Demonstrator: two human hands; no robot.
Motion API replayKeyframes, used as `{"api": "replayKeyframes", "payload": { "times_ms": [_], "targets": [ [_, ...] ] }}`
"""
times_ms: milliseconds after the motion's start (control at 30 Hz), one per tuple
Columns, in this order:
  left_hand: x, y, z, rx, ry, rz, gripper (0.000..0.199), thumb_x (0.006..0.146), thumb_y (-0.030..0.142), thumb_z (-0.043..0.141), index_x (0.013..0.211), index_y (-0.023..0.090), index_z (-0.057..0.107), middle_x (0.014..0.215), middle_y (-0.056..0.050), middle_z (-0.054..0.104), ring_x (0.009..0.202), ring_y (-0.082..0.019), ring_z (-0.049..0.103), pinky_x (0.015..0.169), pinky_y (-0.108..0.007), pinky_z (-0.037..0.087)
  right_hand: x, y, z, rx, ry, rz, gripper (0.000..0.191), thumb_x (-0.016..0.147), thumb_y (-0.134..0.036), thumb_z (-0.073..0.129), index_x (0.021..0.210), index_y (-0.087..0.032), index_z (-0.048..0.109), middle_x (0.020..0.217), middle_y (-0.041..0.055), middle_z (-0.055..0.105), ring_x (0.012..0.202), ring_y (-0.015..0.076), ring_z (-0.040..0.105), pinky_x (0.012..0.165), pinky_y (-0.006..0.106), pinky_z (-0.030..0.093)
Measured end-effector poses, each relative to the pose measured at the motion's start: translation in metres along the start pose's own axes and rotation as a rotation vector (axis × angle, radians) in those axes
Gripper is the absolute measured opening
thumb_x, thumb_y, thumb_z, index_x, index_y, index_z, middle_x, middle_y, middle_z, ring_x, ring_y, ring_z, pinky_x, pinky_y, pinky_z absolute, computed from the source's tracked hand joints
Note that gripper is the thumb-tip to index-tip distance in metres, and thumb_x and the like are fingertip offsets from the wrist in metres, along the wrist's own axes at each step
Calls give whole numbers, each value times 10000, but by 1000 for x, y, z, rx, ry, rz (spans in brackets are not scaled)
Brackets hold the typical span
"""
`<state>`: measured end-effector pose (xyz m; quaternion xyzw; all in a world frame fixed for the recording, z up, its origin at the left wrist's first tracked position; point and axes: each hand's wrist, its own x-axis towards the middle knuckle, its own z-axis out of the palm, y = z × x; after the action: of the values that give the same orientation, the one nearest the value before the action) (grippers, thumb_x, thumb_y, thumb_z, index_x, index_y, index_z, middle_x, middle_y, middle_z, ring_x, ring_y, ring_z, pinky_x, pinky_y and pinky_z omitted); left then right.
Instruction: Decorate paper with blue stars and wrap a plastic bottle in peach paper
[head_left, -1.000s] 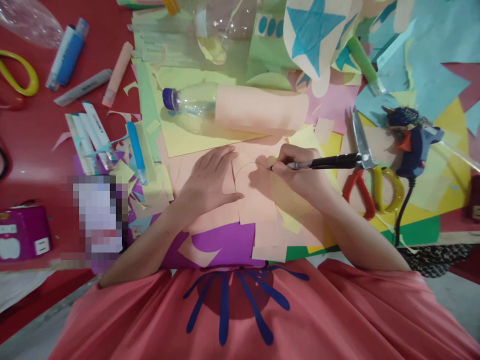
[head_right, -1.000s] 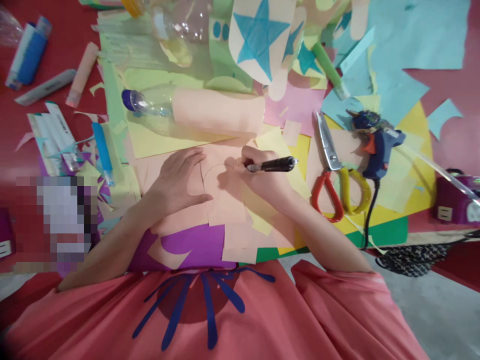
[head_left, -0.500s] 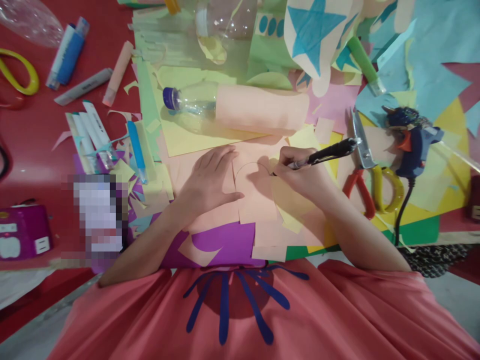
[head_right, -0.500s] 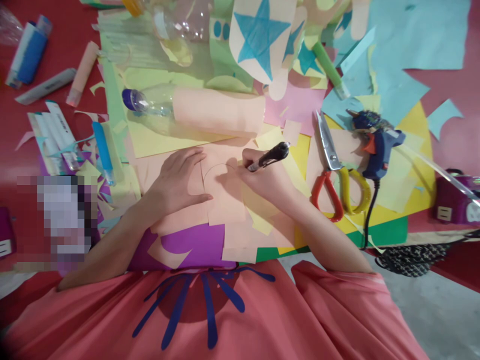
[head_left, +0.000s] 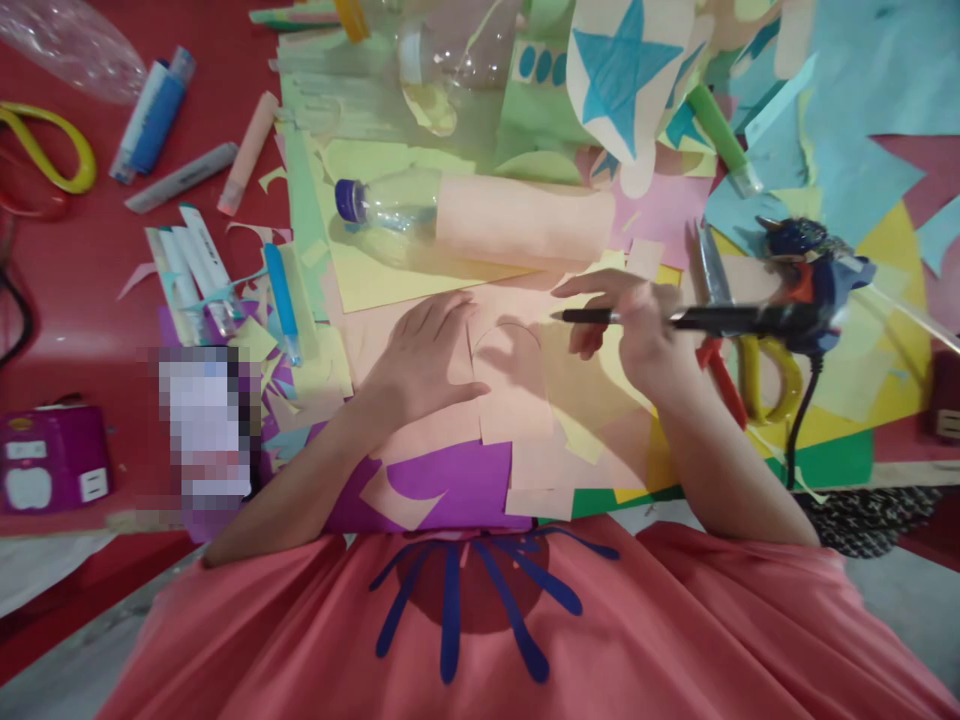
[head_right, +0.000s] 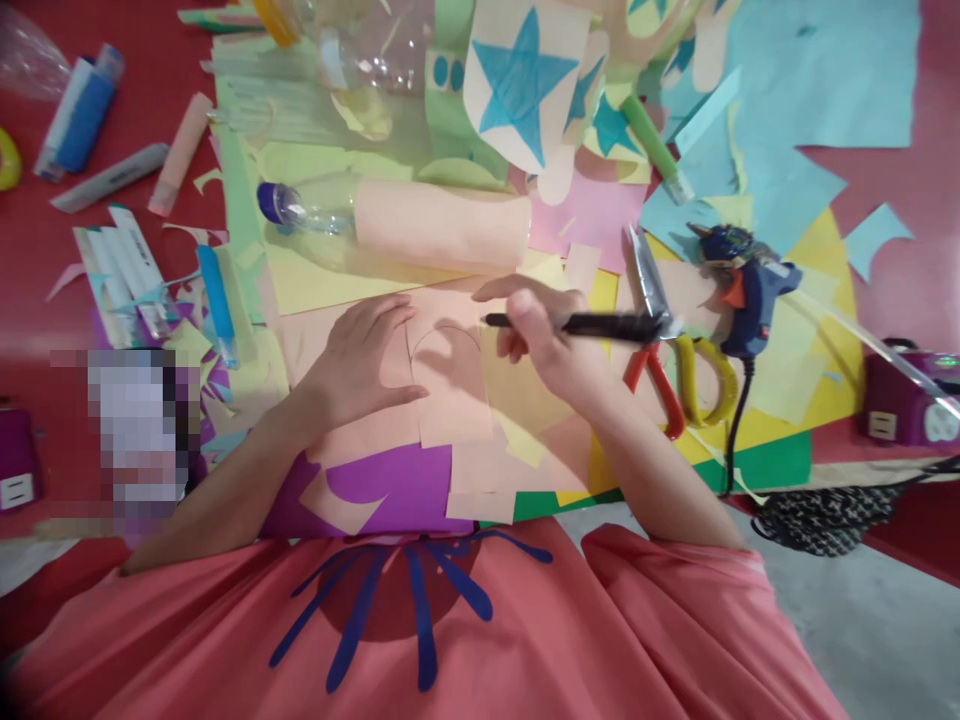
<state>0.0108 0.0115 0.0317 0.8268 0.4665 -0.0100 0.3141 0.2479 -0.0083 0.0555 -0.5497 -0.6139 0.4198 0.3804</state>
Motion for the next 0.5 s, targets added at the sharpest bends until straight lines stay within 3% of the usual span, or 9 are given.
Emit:
{"api": "replayKeyframes", "payload": {
  "times_ms": [33, 100, 200, 367, 500],
  "targets": [
    [0, 0, 0, -1, 1, 0, 869, 743, 430, 784, 1454, 128, 386, 1557, -185, 390, 1480, -350, 312, 1247, -489, 230, -2, 4, 1, -82, -39, -63, 475, 963, -579, 430, 937, -197, 710, 607, 14, 668, 505, 136, 617, 508, 277, 507],
    [0, 0, 0, 2, 7, 9, 854, 750, 436, 777, 1454, 147, 391, 1558, -174, 393, 1478, -347, 318, 1244, -492, 233, -5, 15, 5, -306, -75, -284, 354, 973, -477, 503, 1048, -200, 709, 853, 71, 763, 737, 178, 726, 670, 309, 580],
    [-1, -2, 1, 14, 34, 52, 820, 769, 411, 765, 1461, 181, 389, 1559, -154, 398, 1472, -346, 329, 1230, -516, 250, -7, 30, 10, -585, -61, -532, 252, 982, -276, 520, 1179, -201, 657, 1182, 124, 736, 1087, 246, 706, 887, 387, 585],
    [-1, -3, 2, 53, 75, 109, 778, 770, 403, 774, 1438, 202, 429, 1528, -134, 441, 1444, -332, 370, 1203, -491, 295, -7, 46, 16, -769, -63, -479, 308, 984, -178, 466, 1273, -198, 571, 1261, 132, 700, 1254, 263, 617, 977, 446, 551],
    [-2, -3, 1, 53, 86, 128, 750, 776, 395, 768, 1425, 200, 445, 1523, -140, 444, 1446, -337, 363, 1201, -493, 291, -8, 49, 18, -675, -21, -497, 262, 962, -175, 474, 1201, -216, 574, 1196, 124, 706, 1183, 265, 636, 943, 443, 544]
  ]
}}
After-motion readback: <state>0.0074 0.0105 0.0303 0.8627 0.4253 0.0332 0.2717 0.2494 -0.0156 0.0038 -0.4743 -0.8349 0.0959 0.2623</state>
